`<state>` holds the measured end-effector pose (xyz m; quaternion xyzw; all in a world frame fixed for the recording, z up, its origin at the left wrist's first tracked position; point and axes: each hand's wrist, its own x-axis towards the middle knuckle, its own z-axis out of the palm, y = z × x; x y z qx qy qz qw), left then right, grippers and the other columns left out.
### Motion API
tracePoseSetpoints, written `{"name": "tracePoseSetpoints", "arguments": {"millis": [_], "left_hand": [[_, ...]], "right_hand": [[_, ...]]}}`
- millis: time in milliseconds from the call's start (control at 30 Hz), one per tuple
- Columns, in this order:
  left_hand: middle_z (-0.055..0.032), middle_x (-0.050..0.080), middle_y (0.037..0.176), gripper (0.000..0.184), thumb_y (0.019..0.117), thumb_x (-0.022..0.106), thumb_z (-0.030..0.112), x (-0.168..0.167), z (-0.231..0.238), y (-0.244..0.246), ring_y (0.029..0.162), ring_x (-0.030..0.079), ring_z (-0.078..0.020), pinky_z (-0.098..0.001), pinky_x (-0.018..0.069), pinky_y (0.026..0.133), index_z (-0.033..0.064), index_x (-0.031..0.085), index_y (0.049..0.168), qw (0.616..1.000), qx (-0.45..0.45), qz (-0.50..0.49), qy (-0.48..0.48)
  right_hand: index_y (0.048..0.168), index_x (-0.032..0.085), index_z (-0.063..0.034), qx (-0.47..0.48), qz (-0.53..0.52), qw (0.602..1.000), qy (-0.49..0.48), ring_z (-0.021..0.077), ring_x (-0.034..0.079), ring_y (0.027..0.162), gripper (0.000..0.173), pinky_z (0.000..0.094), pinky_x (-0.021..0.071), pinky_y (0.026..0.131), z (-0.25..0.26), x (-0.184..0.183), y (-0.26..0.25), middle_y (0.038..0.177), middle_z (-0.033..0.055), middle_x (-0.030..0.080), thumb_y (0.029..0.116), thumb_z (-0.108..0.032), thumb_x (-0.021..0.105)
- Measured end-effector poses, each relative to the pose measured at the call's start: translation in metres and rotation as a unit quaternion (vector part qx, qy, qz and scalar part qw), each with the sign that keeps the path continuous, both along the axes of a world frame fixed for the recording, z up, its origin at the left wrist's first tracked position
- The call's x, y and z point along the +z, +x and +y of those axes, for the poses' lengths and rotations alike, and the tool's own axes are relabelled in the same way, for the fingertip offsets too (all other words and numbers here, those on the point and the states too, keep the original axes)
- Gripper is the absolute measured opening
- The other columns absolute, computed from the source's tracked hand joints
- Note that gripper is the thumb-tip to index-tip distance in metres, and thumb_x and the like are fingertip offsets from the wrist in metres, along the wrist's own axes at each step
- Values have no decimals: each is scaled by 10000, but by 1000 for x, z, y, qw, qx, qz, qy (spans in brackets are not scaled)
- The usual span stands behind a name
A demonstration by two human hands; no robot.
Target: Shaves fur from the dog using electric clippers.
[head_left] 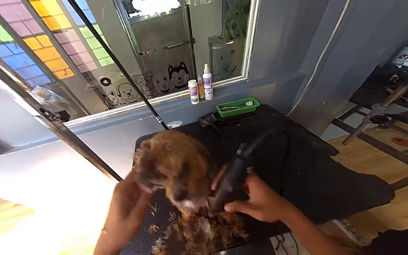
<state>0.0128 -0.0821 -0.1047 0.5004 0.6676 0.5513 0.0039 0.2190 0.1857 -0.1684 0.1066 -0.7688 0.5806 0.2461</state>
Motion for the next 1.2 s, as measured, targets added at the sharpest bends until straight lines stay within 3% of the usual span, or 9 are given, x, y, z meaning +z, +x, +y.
{"name": "tracePoseSetpoints", "arguments": {"millis": [133,267,367,433,500,667,833,967,1200], "left_hand": [[51,725,783,249,1014,577,308,3,10,17,630,701,-82,-280,626,545,83,685,1016,997,59,44,-25],[55,678,641,296,1032,492,159,-2,40,54,529,647,-56,-237,580,501,92,665,801,992,117,7,37],[42,676,690,267,1028,497,124,-8,55,61,609,646,-53,-229,572,596,69,678,840,988,114,-32,103],[14,708,856,233,1034,478,105,-13,59,56,803,690,-66,-256,604,786,39,687,956,979,112,-91,143],[-34,716,995,263,1055,412,105,-18,64,47,940,705,-126,-335,608,890,13,658,1080,960,93,-183,190],[-32,732,910,277,1045,340,72,-13,66,26,826,728,-139,-344,638,753,65,617,1044,920,82,-276,266],[-64,738,873,284,1043,367,69,-8,60,18,770,731,-146,-331,641,705,48,647,1003,932,79,-242,258],[-60,734,890,269,1045,410,109,-4,58,20,779,730,-152,-339,644,712,73,671,991,941,79,-221,244],[-33,737,905,263,1047,447,128,0,54,24,791,729,-133,-329,644,722,108,705,1006,955,76,-178,227]], "right_hand": [[1369,541,-136,-14,53,981,-186,331,699,1067,617,493,596,942,7,-46,37,1176,158,702,852,-296,837],[1363,566,-172,-43,102,940,-322,286,686,1082,558,459,581,944,13,-66,79,1204,134,694,879,-311,806],[1367,618,-182,-25,154,891,-427,288,637,1223,455,439,554,1016,17,-62,97,1353,130,643,935,-260,738],[1350,626,-190,-51,181,873,-450,278,652,1214,437,440,552,1027,24,-48,97,1336,118,660,938,-292,729],[1350,635,-197,-79,205,878,-426,261,667,1196,455,437,551,1033,33,-28,87,1299,106,684,927,-327,739],[1279,631,-195,-158,215,911,-315,220,701,1086,493,439,608,932,21,51,23,1225,59,701,861,-381,815],[1296,524,-12,-51,281,942,-174,281,684,1109,446,459,588,975,20,103,-59,1217,159,679,918,-84,750],[1338,410,59,-31,252,956,-151,303,682,1134,565,449,612,973,17,121,-89,1211,197,653,886,22,747],[1348,410,36,11,202,972,-116,304,687,1116,572,434,617,953,17,116,-71,1204,192,655,889,5,749]]}}
